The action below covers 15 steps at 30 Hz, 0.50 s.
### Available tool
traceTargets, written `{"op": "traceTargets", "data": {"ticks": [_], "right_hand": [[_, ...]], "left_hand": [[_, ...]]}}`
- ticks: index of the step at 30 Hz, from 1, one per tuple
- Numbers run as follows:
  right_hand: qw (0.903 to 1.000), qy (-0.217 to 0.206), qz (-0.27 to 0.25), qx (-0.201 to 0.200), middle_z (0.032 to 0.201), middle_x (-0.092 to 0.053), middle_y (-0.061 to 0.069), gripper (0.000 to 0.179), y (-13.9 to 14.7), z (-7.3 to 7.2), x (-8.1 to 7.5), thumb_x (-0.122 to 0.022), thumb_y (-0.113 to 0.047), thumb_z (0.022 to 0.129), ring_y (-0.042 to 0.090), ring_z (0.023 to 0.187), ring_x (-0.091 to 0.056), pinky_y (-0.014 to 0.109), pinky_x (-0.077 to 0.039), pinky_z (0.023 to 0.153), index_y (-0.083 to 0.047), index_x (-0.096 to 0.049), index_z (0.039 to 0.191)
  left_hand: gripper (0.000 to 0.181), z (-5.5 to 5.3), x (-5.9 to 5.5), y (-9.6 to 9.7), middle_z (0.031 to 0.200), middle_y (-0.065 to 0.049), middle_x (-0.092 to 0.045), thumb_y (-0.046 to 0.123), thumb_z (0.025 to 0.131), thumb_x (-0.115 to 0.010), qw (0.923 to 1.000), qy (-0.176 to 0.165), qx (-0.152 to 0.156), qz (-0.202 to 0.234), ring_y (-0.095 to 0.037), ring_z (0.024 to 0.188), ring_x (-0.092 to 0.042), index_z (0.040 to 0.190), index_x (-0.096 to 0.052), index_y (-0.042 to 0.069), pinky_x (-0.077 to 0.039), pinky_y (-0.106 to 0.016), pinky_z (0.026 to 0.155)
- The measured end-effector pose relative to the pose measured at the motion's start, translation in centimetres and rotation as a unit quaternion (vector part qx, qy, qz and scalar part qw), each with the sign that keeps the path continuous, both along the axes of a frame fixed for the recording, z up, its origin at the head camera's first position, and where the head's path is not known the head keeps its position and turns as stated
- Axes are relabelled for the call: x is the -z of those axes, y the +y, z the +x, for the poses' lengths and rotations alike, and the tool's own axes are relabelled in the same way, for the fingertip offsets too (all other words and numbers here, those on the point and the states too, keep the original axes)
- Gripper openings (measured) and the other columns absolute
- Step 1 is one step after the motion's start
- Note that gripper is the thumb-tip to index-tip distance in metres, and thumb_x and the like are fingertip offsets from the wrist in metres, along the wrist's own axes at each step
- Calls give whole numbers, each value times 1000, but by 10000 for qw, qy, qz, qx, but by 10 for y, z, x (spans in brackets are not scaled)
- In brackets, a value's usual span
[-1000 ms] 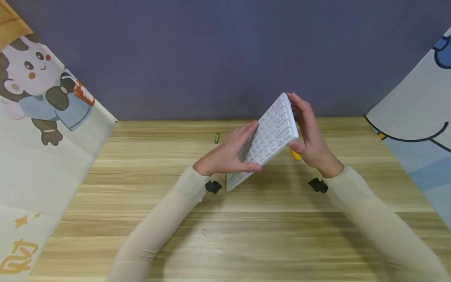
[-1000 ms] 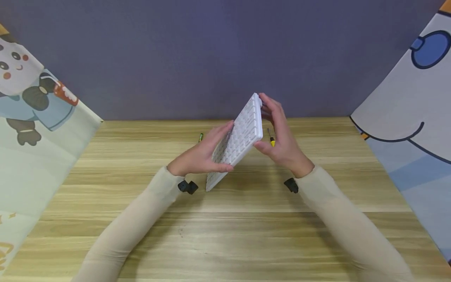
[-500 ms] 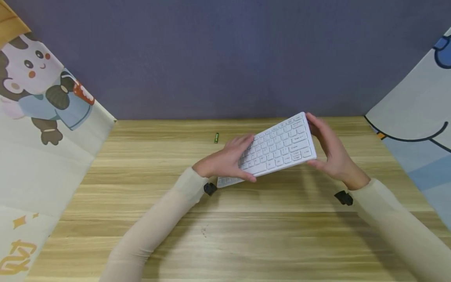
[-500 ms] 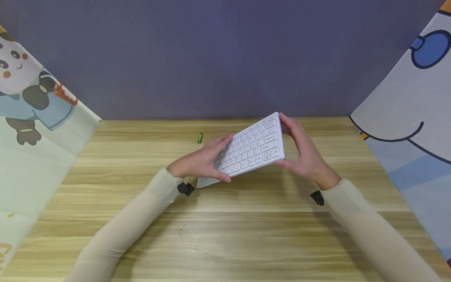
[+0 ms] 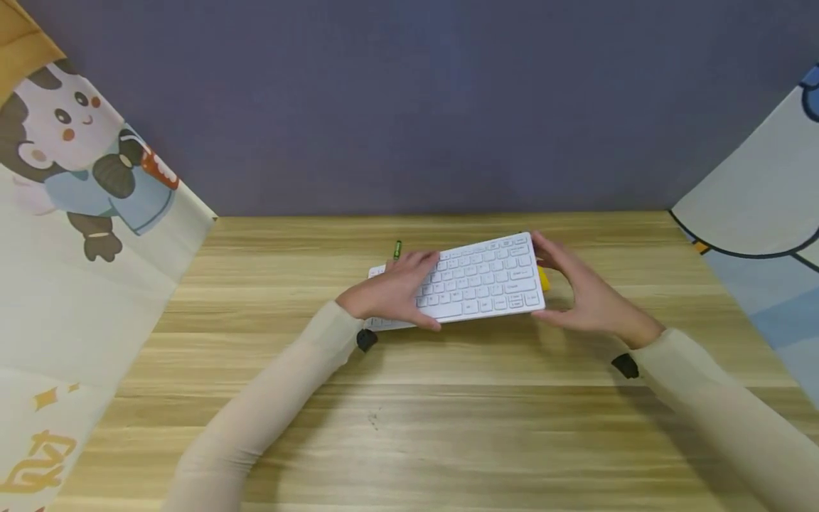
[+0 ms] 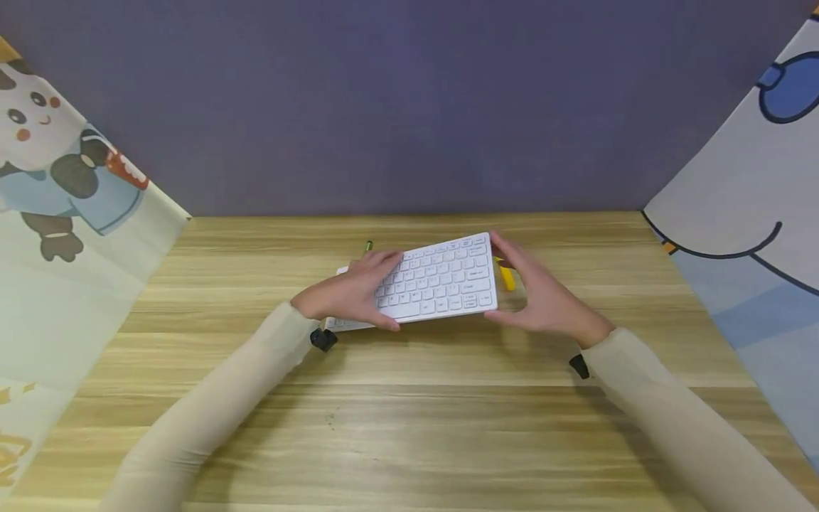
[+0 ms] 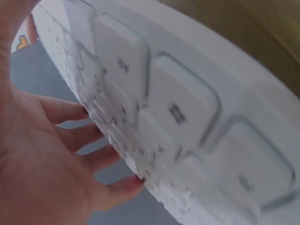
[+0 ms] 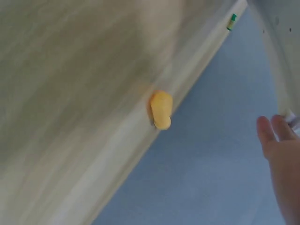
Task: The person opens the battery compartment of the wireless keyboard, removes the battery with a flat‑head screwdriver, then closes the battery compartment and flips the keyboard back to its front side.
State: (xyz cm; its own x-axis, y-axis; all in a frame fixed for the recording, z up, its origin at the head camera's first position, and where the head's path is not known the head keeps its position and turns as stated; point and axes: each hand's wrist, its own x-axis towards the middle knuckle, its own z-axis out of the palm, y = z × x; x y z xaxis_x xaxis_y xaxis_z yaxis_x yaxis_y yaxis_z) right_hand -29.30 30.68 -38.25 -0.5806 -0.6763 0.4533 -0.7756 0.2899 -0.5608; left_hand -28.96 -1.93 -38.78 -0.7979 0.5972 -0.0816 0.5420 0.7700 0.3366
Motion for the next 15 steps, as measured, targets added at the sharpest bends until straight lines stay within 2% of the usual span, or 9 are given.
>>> {"op": "traceTargets", "data": {"ticks": [4, 6, 8, 11, 15], "right_hand": [[9958, -443, 760, 233, 149, -27, 16, 119, 2, -11, 24, -87, -13, 66, 35, 129, -36, 42, -36, 101, -15, -7, 153], [9905, -773, 1089, 313, 150, -23, 17, 116, 0, -12, 29, -85, -16, 69, 36, 129, -35, 51, -35, 99, -13, -5, 153], [9833, -1043, 1449, 355, 151, -18, 19, 113, -4, -12, 31, -83, -18, 72, 39, 132, -29, 55, -32, 99, -9, -4, 152], [9708, -1296, 1967, 445, 153, -11, 22, 108, -12, -14, 33, -81, -17, 74, 39, 133, -26, 54, -32, 100, -2, -6, 151], [9561, -1509, 2466, 481, 151, -12, 23, 104, -22, -17, 37, -78, -17, 75, 35, 131, -29, 48, -36, 98, 1, -9, 150]], "left_hand": [[124, -2, 4, -4, 152, -14, -19, 60, 62, -80, 9997, 63, -84, -238, -29, 136, -17, 150, -15, 1, -18, -50, 106], [125, -3, 7, -4, 151, -14, -21, 60, 60, -81, 9993, 95, -142, -343, -28, 133, -20, 149, -18, 0, -20, -48, 104], [124, -4, 11, -3, 150, -14, -23, 61, 59, -81, 9987, 107, -198, -449, -28, 131, -23, 148, -20, 0, -22, -47, 102], [124, -6, 15, -1, 149, -13, -24, 63, 58, -80, 9974, 102, -296, -647, -27, 129, -23, 148, -21, 1, -22, -47, 100], [126, -6, 20, 1, 150, -15, -21, 63, 59, -80, 9950, 19, -468, -882, -29, 132, -20, 149, -19, 0, -17, -52, 104]]}}
